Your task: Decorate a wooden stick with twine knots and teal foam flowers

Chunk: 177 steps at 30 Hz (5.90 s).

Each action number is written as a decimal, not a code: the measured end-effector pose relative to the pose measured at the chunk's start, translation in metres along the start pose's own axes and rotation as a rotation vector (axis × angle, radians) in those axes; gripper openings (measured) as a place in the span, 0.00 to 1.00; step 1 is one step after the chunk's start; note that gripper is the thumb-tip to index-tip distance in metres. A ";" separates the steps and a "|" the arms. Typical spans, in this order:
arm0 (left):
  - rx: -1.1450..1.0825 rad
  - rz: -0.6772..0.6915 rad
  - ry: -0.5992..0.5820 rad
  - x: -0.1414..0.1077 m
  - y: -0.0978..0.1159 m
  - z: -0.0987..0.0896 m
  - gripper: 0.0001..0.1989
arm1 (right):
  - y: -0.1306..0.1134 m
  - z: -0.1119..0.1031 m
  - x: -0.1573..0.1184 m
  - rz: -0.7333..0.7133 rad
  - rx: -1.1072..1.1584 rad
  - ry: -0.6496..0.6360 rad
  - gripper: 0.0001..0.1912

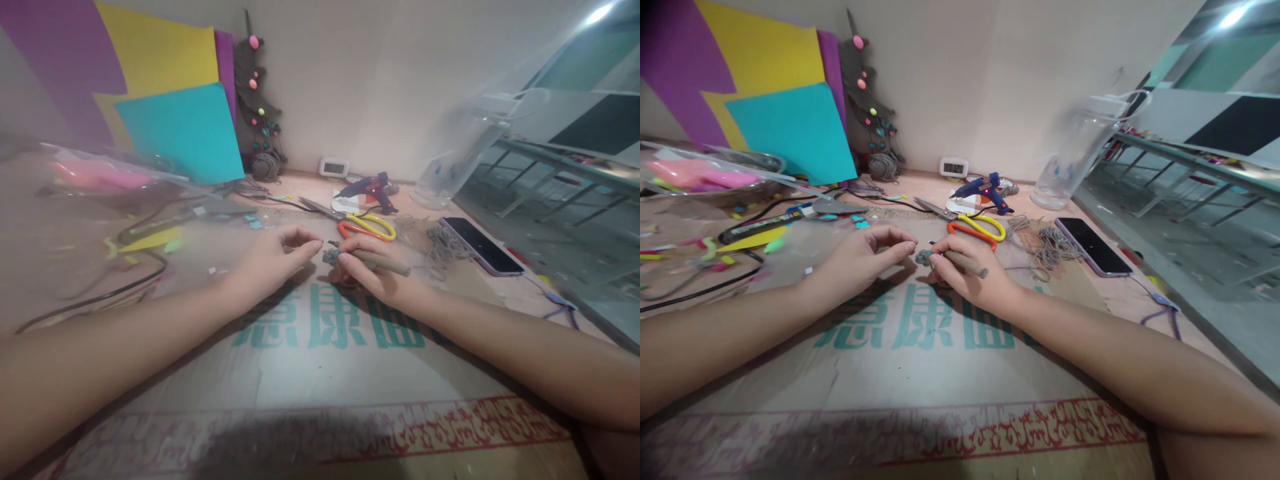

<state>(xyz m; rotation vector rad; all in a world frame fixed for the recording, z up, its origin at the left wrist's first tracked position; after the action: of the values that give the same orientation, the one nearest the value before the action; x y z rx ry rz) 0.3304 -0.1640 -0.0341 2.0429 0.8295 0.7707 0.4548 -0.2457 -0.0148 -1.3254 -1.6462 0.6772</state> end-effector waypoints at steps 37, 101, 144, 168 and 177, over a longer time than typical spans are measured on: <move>-0.077 0.049 -0.170 -0.008 0.008 0.017 0.16 | -0.008 -0.003 0.001 -0.109 -0.095 0.019 0.06; 0.094 0.141 -0.034 -0.012 0.023 0.000 0.11 | -0.004 -0.015 -0.003 -0.122 0.067 0.065 0.28; 0.022 0.114 -0.137 -0.009 0.020 0.010 0.10 | -0.002 -0.018 0.004 -0.127 -0.067 0.123 0.10; -0.085 -0.038 -0.165 -0.005 -0.003 0.018 0.13 | 0.066 -0.160 0.044 0.246 -0.498 0.464 0.06; -0.109 -0.039 -0.201 -0.007 -0.001 0.020 0.13 | 0.093 -0.144 0.085 0.284 -0.447 0.269 0.17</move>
<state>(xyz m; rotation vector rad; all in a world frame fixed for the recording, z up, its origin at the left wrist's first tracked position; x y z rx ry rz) 0.3412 -0.1773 -0.0465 1.9632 0.6963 0.5659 0.6231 -0.1550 -0.0020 -1.9068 -1.4492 0.2745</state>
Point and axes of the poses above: each hand's wrist, its own x-axis towards the middle knuckle, its own z-axis out of the palm, y = z × x, the point moved 9 cm from there along x, towards the middle knuckle, and after that the axes turned 9 degrees about x, right-handed, at the moved point
